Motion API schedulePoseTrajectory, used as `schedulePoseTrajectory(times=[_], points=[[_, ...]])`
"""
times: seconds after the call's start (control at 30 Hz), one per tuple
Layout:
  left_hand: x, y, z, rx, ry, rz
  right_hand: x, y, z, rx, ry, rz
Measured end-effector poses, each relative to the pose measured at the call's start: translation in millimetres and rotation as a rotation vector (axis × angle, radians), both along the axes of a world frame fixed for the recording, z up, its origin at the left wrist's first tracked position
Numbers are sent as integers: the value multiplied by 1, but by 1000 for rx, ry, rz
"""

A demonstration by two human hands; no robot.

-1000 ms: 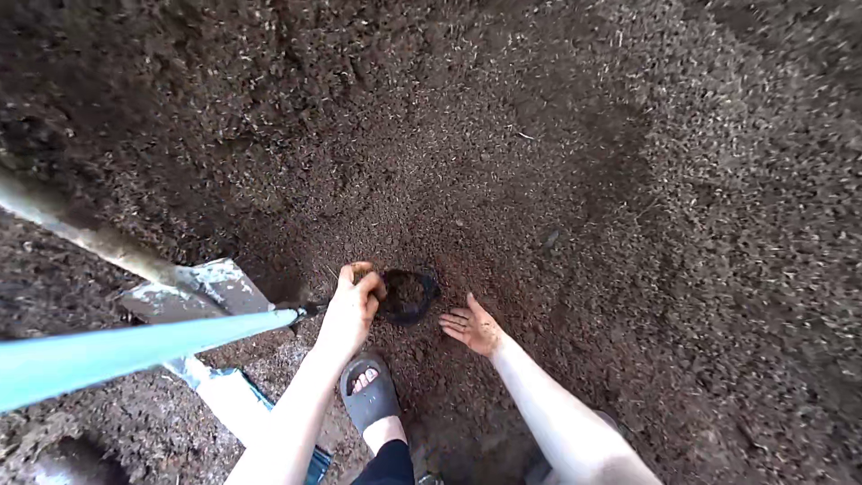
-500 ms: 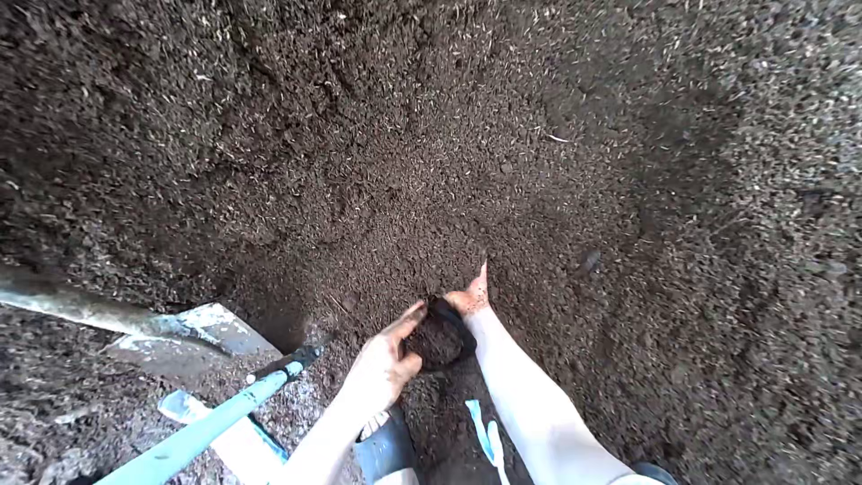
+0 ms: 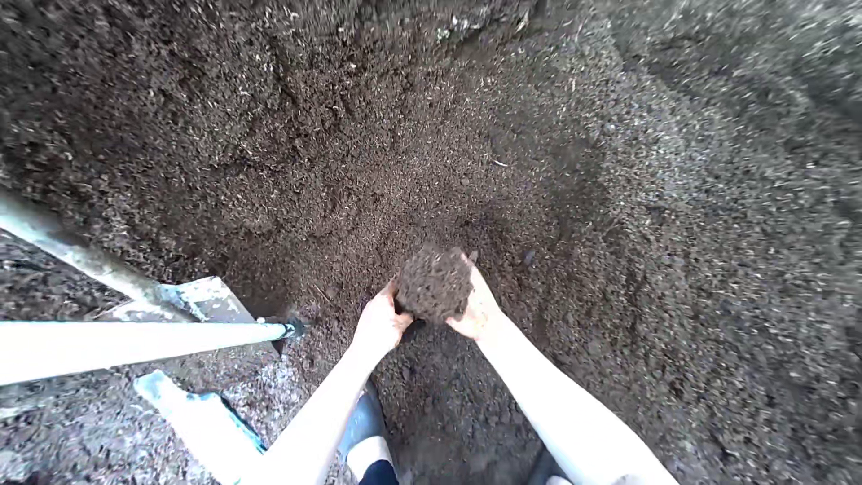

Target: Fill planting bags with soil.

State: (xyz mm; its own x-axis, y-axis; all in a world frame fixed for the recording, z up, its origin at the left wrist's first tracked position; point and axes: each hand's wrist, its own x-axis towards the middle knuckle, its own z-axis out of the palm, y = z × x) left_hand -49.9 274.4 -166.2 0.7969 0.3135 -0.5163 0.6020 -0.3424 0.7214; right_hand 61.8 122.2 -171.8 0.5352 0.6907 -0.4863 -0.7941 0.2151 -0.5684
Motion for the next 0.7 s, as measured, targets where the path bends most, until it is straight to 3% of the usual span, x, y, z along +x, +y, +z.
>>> schedulePoseTrajectory(times=[0.13, 0.27, 0.37, 0.47, 0.53, 0.7], points=[[-19, -5, 7, 43, 34, 31, -18, 3, 27, -286, -373, 64], [-37, -3, 1, 48, -65, 12, -28, 10, 58, -467, -661, 311], [-47, 0, -5, 60, -90, -18, -12, 4, 45, -784, -1103, 479], [-47, 0, -5, 39, -32, -75, -12, 8, 22, -1037, -1078, 866], [-41, 1, 2, 28, 33, -59, -18, 16, 22, -1095, -1133, 984], [-44, 0, 63, -32, -37, 71, -18, 10, 81, -1129, -1304, 809]])
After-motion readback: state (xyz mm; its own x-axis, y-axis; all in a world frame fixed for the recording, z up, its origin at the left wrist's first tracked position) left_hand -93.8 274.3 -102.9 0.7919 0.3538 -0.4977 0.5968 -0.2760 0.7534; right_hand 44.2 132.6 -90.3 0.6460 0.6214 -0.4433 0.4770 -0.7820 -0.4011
